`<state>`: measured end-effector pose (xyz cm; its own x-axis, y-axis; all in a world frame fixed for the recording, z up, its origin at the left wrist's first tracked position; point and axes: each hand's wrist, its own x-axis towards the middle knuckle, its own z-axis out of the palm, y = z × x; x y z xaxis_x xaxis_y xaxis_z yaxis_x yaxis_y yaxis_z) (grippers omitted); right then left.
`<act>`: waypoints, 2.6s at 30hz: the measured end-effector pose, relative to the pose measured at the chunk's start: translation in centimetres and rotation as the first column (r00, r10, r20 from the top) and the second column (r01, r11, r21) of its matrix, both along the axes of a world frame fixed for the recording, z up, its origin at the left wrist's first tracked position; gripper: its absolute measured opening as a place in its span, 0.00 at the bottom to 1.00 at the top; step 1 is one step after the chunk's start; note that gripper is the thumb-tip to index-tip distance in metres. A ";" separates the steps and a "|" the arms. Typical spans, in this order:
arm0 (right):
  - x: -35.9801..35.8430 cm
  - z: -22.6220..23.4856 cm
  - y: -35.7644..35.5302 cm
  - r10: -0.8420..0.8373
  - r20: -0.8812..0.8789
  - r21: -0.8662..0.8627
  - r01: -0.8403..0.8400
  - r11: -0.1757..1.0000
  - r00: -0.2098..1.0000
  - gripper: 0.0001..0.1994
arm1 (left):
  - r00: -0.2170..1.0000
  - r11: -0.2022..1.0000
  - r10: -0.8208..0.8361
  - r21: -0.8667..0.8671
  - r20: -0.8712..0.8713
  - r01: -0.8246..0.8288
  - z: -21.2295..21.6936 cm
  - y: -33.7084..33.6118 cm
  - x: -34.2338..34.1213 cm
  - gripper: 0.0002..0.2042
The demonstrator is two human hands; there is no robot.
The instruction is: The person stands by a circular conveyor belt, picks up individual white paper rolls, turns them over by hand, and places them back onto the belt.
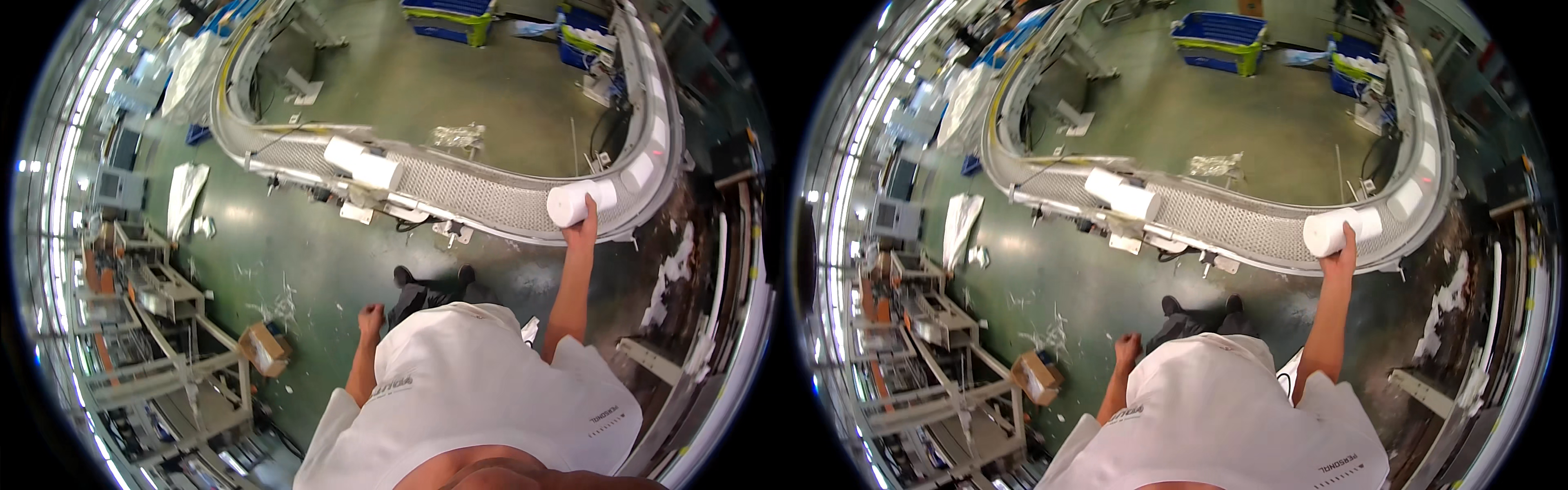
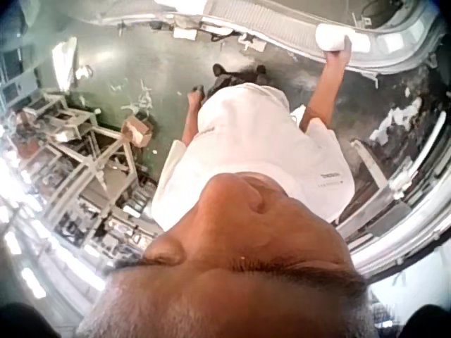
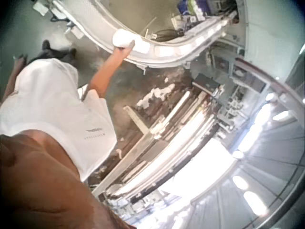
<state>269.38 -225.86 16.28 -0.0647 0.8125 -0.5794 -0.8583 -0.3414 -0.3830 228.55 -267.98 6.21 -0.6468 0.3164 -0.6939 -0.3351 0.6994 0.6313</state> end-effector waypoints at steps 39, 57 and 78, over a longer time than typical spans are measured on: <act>-15.1 12.8 -13.7 0.567 0.285 0.429 -0.632 0.645 0.773 0.35 | 0.930 0.603 -0.350 0.786 0.111 0.133 25.0 17.9 7.8 0.51; -15.2 11.1 -13.0 0.599 -0.381 0.165 -0.586 0.794 0.704 0.35 | 0.863 0.395 -0.463 0.824 -0.203 0.406 27.4 18.2 9.8 0.54; -16.3 17.7 -15.8 -0.301 0.894 0.420 -0.856 0.301 0.332 0.51 | 0.787 0.644 -0.237 0.698 0.570 -0.313 22.2 18.9 9.8 0.38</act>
